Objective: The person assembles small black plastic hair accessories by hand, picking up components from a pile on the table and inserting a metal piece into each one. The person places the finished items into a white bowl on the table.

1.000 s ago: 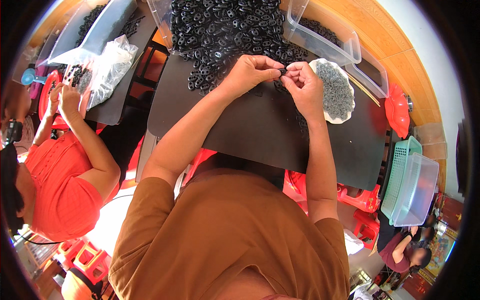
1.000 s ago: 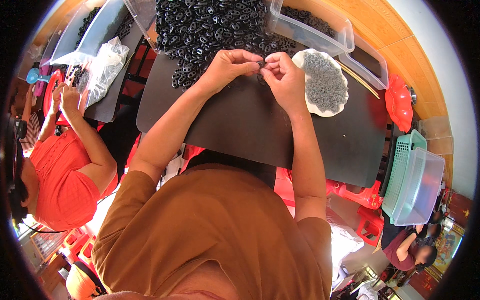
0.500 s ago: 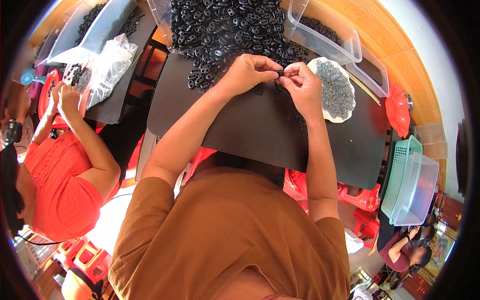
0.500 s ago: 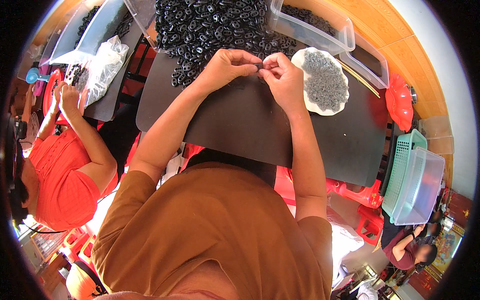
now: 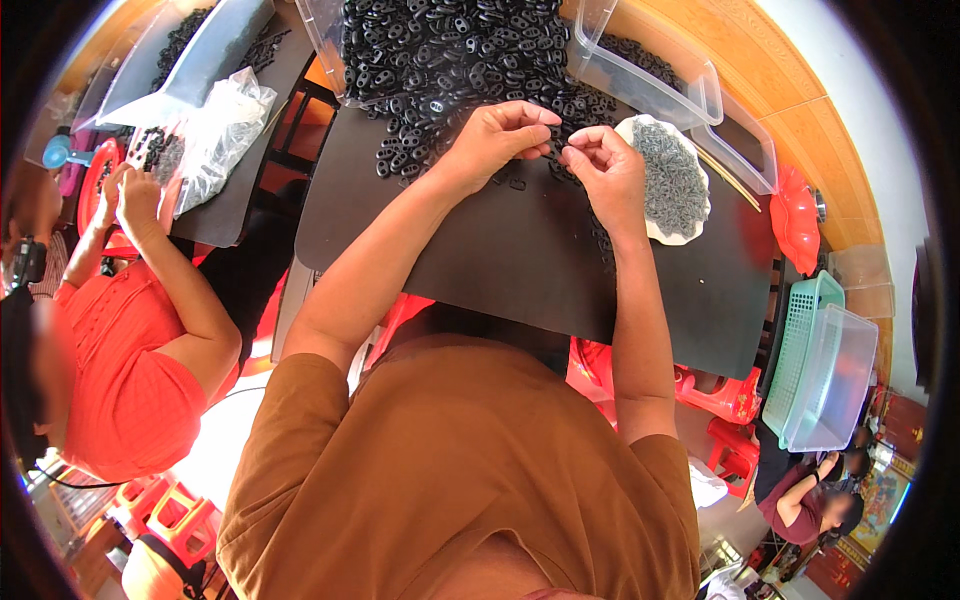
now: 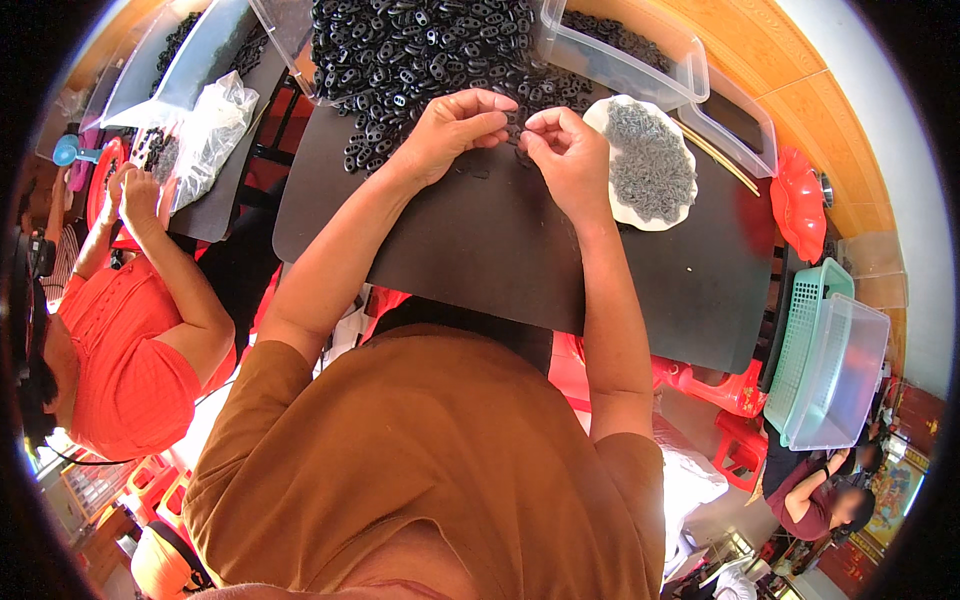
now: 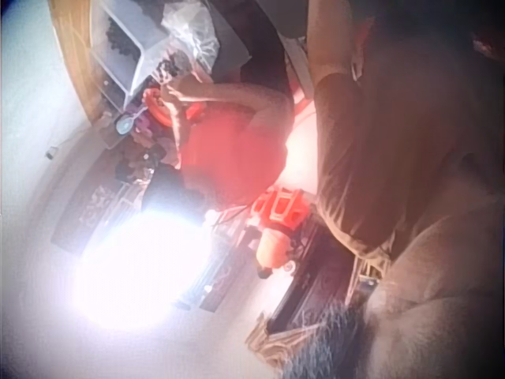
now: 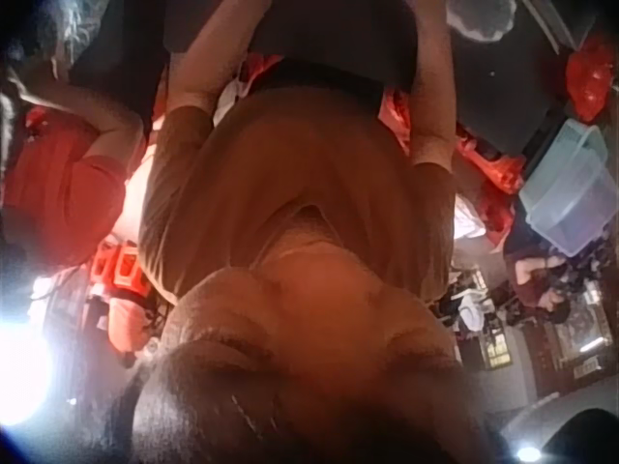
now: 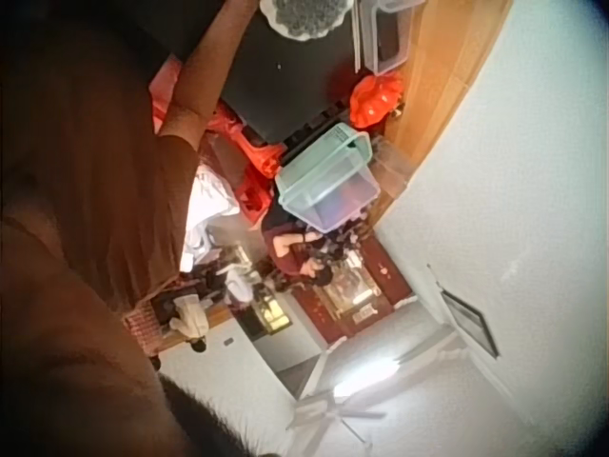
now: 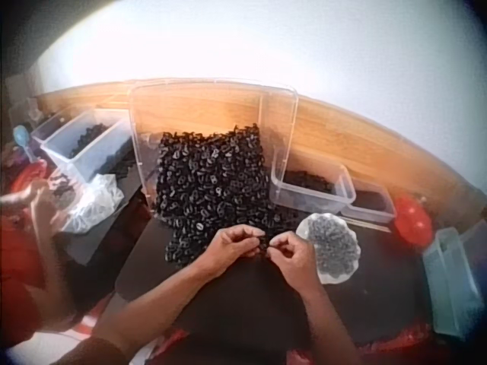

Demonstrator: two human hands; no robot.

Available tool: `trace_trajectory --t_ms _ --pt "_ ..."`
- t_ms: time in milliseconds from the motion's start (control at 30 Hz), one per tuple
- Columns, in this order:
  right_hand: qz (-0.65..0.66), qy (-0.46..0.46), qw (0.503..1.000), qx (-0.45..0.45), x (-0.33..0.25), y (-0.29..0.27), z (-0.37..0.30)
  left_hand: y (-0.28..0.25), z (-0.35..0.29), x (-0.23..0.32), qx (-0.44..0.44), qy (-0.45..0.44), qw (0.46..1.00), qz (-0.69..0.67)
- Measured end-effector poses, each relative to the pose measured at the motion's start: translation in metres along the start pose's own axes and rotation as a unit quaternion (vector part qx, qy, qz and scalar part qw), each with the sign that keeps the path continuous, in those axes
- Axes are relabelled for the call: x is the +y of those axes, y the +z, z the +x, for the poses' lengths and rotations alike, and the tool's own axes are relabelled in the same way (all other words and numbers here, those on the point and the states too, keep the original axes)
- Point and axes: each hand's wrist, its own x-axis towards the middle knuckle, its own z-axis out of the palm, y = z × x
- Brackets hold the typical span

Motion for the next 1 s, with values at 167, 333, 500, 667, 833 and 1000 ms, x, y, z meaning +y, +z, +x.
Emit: trace_trajectory --t_ms 167,333,500,667,833,1000 --pt "0.025 -0.013 1.0 0.007 0.004 0.002 0.001 0.005 0.0 -0.003 -0.005 -0.006 0.999 -0.035" --pt "-0.028 -0.038 0.999 0.02 0.002 0.007 0.001 0.005 0.001 -0.003 0.03 0.011 0.998 -0.055" --pt "-0.116 -0.14 0.979 0.095 0.002 0.008 0.002 0.0 0.002 -0.003 0.063 -0.007 0.993 -0.103" --pt "-0.298 -0.317 0.892 0.127 -0.006 0.007 0.003 0.013 -0.003 0.004 0.013 -0.076 0.996 -0.044" --pt "-0.389 -0.407 0.818 0.12 -0.013 0.01 0.003 0.014 -0.005 0.007 0.02 -0.093 0.995 -0.02" --pt "-0.391 -0.45 0.797 0.1 -0.012 0.011 0.004 0.01 -0.004 0.004 0.011 -0.081 0.996 -0.03"
